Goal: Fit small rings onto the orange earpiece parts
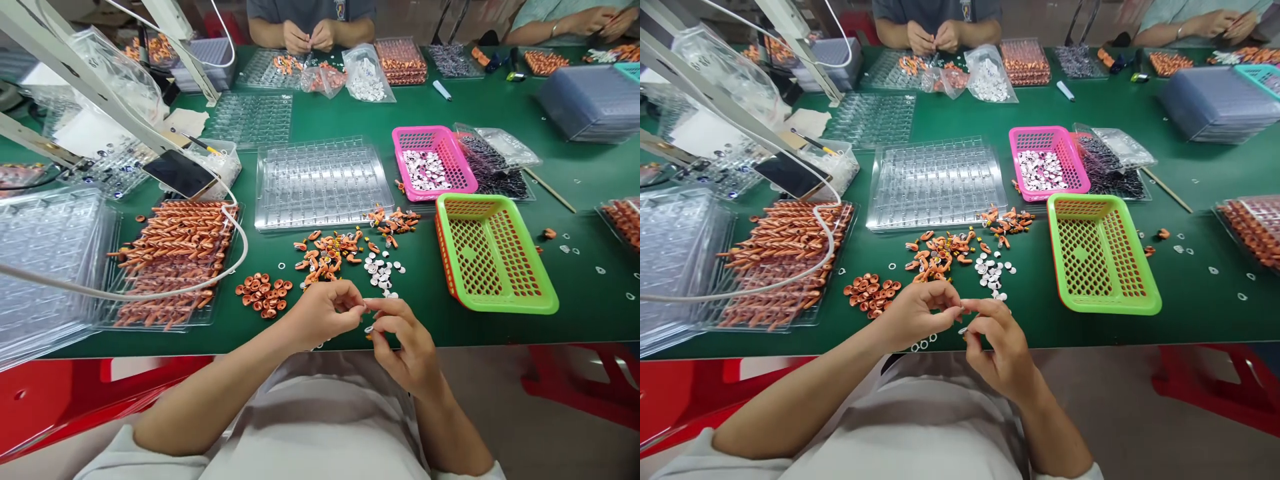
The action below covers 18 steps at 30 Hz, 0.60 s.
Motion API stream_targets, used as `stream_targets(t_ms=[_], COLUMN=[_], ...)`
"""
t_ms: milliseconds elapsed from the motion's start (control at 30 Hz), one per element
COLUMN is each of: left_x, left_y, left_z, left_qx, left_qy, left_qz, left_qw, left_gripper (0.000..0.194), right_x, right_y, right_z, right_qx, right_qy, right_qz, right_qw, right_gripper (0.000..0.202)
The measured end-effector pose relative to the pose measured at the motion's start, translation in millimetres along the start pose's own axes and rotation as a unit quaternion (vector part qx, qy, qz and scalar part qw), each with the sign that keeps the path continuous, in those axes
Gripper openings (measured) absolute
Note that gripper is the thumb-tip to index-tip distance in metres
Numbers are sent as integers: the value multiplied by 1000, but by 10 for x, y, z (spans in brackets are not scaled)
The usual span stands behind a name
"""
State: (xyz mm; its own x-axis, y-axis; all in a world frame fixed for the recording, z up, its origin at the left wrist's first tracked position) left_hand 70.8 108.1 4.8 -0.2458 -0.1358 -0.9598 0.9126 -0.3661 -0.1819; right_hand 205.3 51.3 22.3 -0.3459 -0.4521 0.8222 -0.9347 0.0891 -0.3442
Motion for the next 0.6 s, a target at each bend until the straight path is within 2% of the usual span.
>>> stream_targets(t_ms=[133, 300, 433, 600], left_x=[195, 290, 377, 441], left_y=[-108, -199, -258, -352], left_z=[118, 235, 308, 377], left_qx=[-32, -75, -78, -100], left_qy=[-76, -113, -115, -77], left_qz=[105, 226, 270, 236], left_qw=[991, 965, 953, 963], left_gripper=[12, 19, 24, 24], right_x=[87, 105, 124, 178], right_y=[141, 320, 422, 518], right_z=[2, 53, 44, 9], right_qx=[-4, 9, 16, 19], right_qy=[-53, -87, -93, -70], right_qz=[17, 37, 53, 28], right_qw=[998, 995, 994, 997], right_gripper=[28, 33, 37, 36])
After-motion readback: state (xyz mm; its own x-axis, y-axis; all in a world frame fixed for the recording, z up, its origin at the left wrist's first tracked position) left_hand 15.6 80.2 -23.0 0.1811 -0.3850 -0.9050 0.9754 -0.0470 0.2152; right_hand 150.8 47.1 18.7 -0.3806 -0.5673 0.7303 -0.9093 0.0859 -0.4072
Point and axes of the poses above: each hand's wrist, its own z-axis away from the middle knuckle, its own y-axis out of the palm, x = y × z, the point moved 7 cm from there along -z, towards the middle knuckle, and after that the axes turned 9 degrees about -x, right-handed, at the moved point
